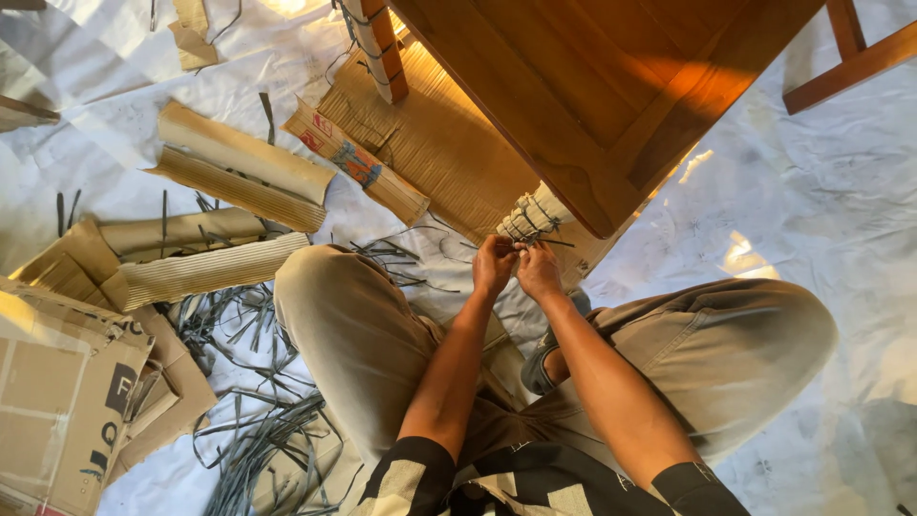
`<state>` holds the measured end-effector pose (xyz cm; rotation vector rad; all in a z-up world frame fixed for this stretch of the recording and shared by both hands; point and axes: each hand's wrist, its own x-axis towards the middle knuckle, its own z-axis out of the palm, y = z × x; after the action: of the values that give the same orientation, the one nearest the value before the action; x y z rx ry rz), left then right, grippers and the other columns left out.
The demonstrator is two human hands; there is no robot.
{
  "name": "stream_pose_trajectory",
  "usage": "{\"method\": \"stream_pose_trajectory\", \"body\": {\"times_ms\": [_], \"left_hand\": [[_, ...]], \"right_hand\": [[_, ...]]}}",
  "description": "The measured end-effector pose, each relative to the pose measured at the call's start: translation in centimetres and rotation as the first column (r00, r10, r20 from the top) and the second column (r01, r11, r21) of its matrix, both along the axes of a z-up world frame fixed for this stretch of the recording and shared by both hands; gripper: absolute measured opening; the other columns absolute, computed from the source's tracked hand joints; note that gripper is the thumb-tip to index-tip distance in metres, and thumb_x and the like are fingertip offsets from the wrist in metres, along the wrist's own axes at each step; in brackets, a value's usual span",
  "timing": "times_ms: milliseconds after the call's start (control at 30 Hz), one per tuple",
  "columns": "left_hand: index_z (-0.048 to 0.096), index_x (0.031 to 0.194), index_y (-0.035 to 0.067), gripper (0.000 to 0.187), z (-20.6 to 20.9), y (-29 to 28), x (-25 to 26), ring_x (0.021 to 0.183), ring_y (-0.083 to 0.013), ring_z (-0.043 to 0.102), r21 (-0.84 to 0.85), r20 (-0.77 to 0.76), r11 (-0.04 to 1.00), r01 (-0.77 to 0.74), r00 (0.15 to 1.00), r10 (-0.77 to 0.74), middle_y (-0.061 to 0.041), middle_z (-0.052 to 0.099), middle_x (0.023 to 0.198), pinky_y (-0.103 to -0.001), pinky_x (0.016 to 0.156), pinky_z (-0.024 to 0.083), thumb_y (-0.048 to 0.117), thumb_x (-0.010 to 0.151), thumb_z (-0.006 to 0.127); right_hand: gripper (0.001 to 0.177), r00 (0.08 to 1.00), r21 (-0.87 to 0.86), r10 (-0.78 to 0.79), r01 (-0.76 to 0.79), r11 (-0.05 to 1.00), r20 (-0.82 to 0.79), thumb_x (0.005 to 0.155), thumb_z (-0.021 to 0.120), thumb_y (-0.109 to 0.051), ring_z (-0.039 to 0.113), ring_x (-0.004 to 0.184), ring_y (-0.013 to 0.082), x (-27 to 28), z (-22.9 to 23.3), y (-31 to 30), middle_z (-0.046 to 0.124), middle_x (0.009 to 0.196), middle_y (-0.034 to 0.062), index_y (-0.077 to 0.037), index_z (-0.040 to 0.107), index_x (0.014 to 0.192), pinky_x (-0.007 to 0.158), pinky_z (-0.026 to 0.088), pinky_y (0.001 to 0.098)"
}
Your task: The recorder is wrapping the legs of a wooden chair with protective cardboard and securing them with plastic ties.
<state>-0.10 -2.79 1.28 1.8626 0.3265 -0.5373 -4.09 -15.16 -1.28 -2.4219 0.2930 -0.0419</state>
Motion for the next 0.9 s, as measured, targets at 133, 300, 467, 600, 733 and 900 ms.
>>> {"method": "stream_pose_trajectory", "body": {"times_ms": [133, 300, 467, 600, 733, 900], "left_hand": [[0.079, 0.103, 0.021, 0.025, -0.9, 0.4, -0.5, 0.102, -0.0306, 0.074, 0.031, 0.013, 0.999, -0.025, 1.000, 0.025, -0.005, 0.079, 0.095, -0.042, 0.088, 0.056, 0.023, 0.078, 0.080], [0.081, 0.100, 0.023, 0.018, -1.4, 0.5, -1.0, 0.100, -0.0326, 0.074, 0.040, 0.042, 0.998, -0.051, 0.998, 0.049, -0.006, 0.079, 0.092, -0.043, 0.086, 0.056, 0.026, 0.082, 0.079], [0.081, 0.095, 0.025, 0.018, -0.9, -0.1, -0.2, 0.099, -0.0333, 0.074, 0.083, -0.020, 0.994, -0.069, 0.997, 0.071, -0.006, 0.079, 0.090, -0.045, 0.087, 0.056, 0.029, 0.078, 0.078], [0.081, 0.091, 0.029, 0.016, -6.3, -1.1, 0.3, 0.099, -0.0300, 0.074, 0.134, -0.068, 0.988, -0.073, 0.994, 0.083, -0.002, 0.079, 0.088, -0.043, 0.089, 0.056, 0.034, 0.076, 0.079], [0.081, 0.092, 0.032, 0.017, -6.0, -1.0, 1.0, 0.099, -0.0277, 0.074, 0.151, -0.086, 0.986, -0.066, 0.993, 0.079, 0.001, 0.079, 0.089, -0.041, 0.088, 0.056, 0.036, 0.075, 0.079], [0.081, 0.092, 0.029, 0.014, -4.9, -0.8, 1.6, 0.104, -0.0305, 0.073, 0.173, -0.148, 0.984, -0.036, 0.987, 0.062, -0.002, 0.079, 0.092, -0.043, 0.090, 0.055, 0.036, 0.080, 0.076]], "right_hand": [[0.021, 0.999, 0.021, -0.031, 0.031, 0.999, -0.019, 0.096, 0.058, -0.019, 0.068, 0.104, 0.0401, 0.0, 0.4, 0.2, 0.072, 0.101, 0.0146, -0.014, 0.078, 0.101, 0.092, 0.055, 0.0490], [0.024, 0.990, 0.070, -0.100, 0.107, 0.992, -0.104, 0.095, 0.059, -0.023, 0.070, 0.105, 0.0369, -0.3, 1.3, 0.4, 0.076, 0.101, 0.0139, -0.016, 0.081, 0.103, 0.094, 0.055, 0.0479], [0.014, 0.968, 0.052, -0.250, 0.251, 0.967, -0.033, 0.091, 0.071, -0.027, 0.073, 0.093, 0.0363, -0.4, 0.8, 1.2, 0.073, 0.090, 0.0129, -0.015, 0.074, 0.099, 0.085, 0.058, 0.0490], [0.020, 0.909, 0.142, -0.387, 0.408, 0.902, -0.153, 0.089, 0.073, -0.029, 0.072, 0.099, 0.0416, 0.2, 3.9, 1.7, 0.075, 0.092, 0.0141, -0.015, 0.068, 0.103, 0.089, 0.055, 0.0566], [0.020, 0.900, 0.194, -0.412, 0.434, 0.880, -0.143, 0.089, 0.075, -0.027, 0.072, 0.097, 0.0403, -0.1, 5.9, 1.9, 0.075, 0.091, 0.0126, -0.018, 0.065, 0.104, 0.086, 0.056, 0.0553], [0.018, 0.898, 0.199, -0.426, 0.439, 0.876, -0.107, 0.091, 0.073, -0.032, 0.074, 0.089, 0.0350, -0.8, 4.6, 2.1, 0.076, 0.085, 0.0066, -0.018, 0.062, 0.095, 0.083, 0.056, 0.0514]]}}
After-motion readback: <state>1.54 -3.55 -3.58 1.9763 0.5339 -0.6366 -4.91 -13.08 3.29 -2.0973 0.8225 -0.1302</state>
